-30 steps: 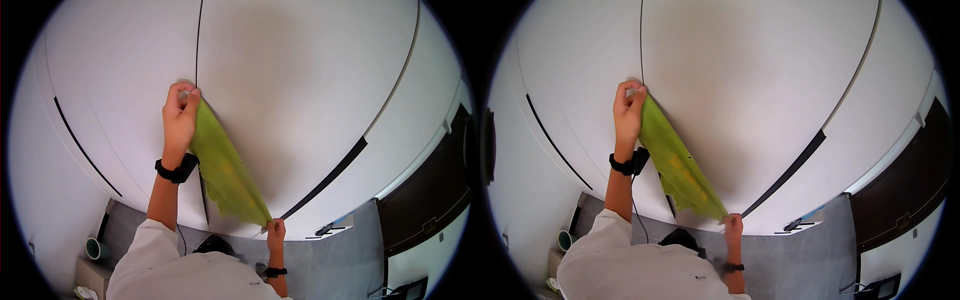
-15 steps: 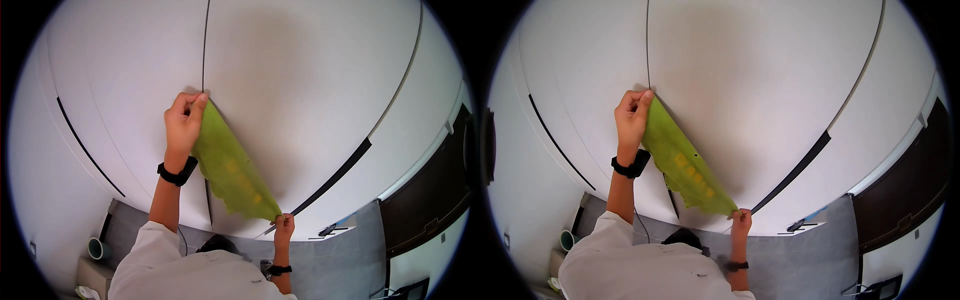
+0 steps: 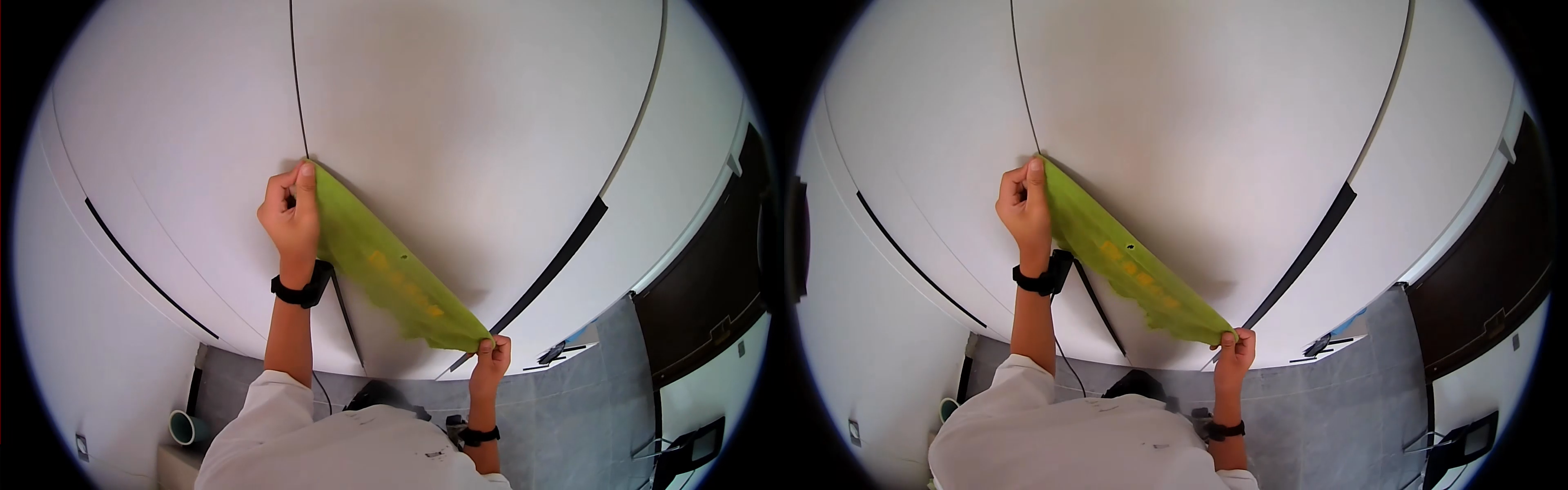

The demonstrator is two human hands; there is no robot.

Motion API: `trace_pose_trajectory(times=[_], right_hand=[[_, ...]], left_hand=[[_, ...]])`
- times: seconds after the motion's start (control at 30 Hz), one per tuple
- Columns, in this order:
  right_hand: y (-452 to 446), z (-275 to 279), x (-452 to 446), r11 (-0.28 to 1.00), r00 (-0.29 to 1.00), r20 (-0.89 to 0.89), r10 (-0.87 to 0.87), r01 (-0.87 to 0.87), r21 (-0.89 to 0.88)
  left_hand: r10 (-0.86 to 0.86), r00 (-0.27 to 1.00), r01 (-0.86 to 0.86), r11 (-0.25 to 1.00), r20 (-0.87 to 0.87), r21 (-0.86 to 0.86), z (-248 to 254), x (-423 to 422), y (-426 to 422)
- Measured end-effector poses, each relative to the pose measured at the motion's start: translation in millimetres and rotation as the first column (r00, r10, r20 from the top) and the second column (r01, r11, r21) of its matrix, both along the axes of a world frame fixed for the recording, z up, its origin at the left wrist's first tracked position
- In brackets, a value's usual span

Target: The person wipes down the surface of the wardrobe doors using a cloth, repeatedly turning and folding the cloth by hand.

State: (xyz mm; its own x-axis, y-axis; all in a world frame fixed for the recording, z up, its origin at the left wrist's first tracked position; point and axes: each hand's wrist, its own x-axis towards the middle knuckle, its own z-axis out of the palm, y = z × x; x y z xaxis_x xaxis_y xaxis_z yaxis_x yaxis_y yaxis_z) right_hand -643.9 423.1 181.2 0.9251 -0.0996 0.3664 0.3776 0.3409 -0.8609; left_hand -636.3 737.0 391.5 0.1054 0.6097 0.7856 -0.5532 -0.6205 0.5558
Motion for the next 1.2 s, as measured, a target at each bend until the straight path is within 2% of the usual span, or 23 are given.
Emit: trace_pose_trajectory(times=[0.2,0.47,0.73,0.87,0.93,1.03,1.07,1.13,1.2], right_hand=[[1,9,-9,1.0,1.0,0.023,-0.004,0.003,0.006],[-2,8,-6,1.0,1.0,0.012,0.009,-0.009,-0.015],[7,7,-8,0.996,0.997,-0.06,0.044,-0.048,-0.069],[6,3,-7,0.994,0.997,-0.042,0.06,-0.064,-0.084],[9,8,-10,0.995,0.997,-0.046,0.056,-0.059,-0.081],[9,10,-14,0.996,0.997,-0.047,0.059,-0.062,-0.07],[10,11,-15,0.995,0.996,-0.042,0.08,-0.082,-0.064],[11,8,-17,0.993,0.996,-0.04,0.079,-0.082,-0.079],[10,0,-15,0.994,0.999,-0.021,0.044,-0.046,-0.101]], left_hand=[[0.063,0.997,-0.064,0.997,0.042,0.035,1,-2,2],[-0.101,0.994,0.103,0.992,0.031,-0.072,-1,-9,-6],[-0.132,0.991,0.132,0.991,0.039,-0.009,-7,-6,-1],[-0.065,0.997,0.066,0.998,-0.052,0.014,-4,-8,5],[0.011,0.997,-0.004,0.995,-0.07,0.095,6,-10,6],[-0.011,0.996,0.022,0.991,-0.087,0.131,13,-8,5],[-0.013,0.997,0.024,0.992,-0.08,0.127,12,-9,4],[-0.005,0.986,0.005,1.0,-0.169,0.002,10,-14,1],[0.01,0.991,-0.01,1.0,-0.13,0.006,7,-10,2]])
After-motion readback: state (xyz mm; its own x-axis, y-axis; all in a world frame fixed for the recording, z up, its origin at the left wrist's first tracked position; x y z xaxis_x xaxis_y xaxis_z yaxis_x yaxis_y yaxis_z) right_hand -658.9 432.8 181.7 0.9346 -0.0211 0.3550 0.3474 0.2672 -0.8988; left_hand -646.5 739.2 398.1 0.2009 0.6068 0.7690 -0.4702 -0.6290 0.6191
